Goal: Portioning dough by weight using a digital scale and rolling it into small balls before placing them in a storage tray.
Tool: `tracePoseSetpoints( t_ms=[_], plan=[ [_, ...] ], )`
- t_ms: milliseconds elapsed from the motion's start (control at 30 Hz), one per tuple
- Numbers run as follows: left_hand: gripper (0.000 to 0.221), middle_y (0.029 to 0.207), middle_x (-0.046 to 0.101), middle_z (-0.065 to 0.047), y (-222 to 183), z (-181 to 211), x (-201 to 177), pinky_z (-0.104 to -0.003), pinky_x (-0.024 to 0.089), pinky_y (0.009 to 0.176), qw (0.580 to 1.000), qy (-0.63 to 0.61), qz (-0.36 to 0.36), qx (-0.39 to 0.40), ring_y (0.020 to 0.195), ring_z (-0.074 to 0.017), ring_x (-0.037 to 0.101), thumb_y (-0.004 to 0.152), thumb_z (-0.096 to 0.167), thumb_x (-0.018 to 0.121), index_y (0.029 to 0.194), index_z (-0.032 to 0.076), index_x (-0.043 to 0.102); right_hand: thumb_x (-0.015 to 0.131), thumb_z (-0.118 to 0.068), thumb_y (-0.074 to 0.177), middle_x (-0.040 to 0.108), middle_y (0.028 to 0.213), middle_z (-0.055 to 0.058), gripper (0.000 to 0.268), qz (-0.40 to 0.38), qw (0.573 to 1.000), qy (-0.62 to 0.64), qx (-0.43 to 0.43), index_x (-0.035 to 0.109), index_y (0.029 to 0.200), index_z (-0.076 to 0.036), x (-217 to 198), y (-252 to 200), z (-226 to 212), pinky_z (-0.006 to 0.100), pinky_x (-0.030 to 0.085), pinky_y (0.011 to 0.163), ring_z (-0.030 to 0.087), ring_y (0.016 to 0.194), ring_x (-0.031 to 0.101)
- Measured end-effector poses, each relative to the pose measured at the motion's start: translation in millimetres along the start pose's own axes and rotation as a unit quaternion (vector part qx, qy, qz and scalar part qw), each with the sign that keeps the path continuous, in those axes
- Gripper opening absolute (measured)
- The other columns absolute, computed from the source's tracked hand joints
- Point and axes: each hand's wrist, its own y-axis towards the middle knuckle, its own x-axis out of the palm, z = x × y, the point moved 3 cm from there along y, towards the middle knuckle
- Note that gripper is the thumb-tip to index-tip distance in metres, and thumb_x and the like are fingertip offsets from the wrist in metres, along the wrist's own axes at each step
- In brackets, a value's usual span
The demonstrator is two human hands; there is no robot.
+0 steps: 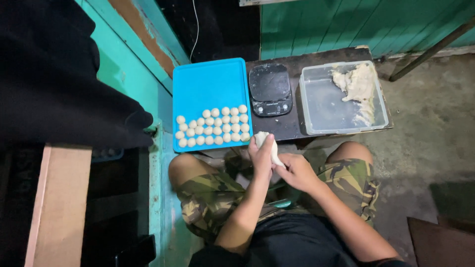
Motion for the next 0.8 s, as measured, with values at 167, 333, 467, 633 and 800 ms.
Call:
tracePoseSetpoints(
  t_ms=[167, 333, 467, 633, 800],
  plan=[
    [0.044, 0.091, 0.070, -0.005, 3, 1, 0, -0.028, 0.056, 0.065, 0.998, 0.031, 0.030, -0.042, 0.077, -0.0105, 0.063, 0.078, 0.020, 0.093, 0.111, 0.007, 0.068, 0.069, -0.004, 0.086, 0.068, 0.061, 0.009, 0.009, -0.013, 0.919, 0.366, 0.145, 0.068, 0.077, -0.003, 19, -17, 32, 0.029, 0.051, 0.048, 0.016, 0.044, 0.064],
    [0.040, 0.090, 0.072, -0.005, 23, -2, -10, -0.026, 0.057, 0.064, 0.996, 0.017, 0.089, -0.004, 0.074, -0.0094, 0.065, 0.075, 0.018, 0.095, 0.106, 0.009, 0.070, 0.066, -0.011, 0.084, 0.058, 0.047, 0.017, 0.017, -0.006, 0.833, 0.551, 0.049, 0.067, 0.076, 0.004, 25, -43, 42, 0.032, 0.043, 0.041, 0.023, 0.038, 0.062],
    [0.086, 0.133, 0.062, -0.031, 22, 36, -17, -0.041, 0.055, 0.100, 0.992, 0.023, 0.122, -0.007, 0.118, -0.0268, 0.065, 0.083, 0.033, 0.091, 0.146, -0.008, 0.049, 0.070, -0.016, 0.091, 0.071, 0.067, 0.025, 0.021, 0.055, 0.851, 0.520, 0.038, 0.069, 0.090, 0.005, -28, -41, 21, 0.036, 0.059, 0.060, 0.028, 0.064, 0.075],
    [0.079, 0.143, 0.051, -0.030, -8, 56, -20, -0.046, 0.046, 0.111, 0.994, -0.018, 0.088, -0.058, 0.132, -0.0322, 0.054, 0.095, 0.034, 0.079, 0.151, -0.007, 0.042, 0.054, -0.023, 0.105, 0.064, 0.108, 0.022, 0.032, 0.099, 0.932, 0.344, 0.057, 0.061, 0.120, 0.004, -38, 1, 65, 0.039, 0.046, 0.089, 0.026, 0.104, 0.061],
    [0.073, 0.132, 0.057, -0.026, -7, -59, -63, -0.050, 0.052, 0.101, 0.991, 0.005, 0.015, -0.129, 0.118, -0.0325, 0.061, 0.096, 0.039, 0.081, 0.148, -0.001, 0.049, 0.045, -0.008, 0.107, 0.064, 0.115, 0.034, 0.034, 0.061, 0.997, 0.051, 0.015, 0.062, 0.129, 0.011, -65, 83, 54, 0.058, 0.045, 0.103, 0.051, 0.114, 0.062]
  ],
)
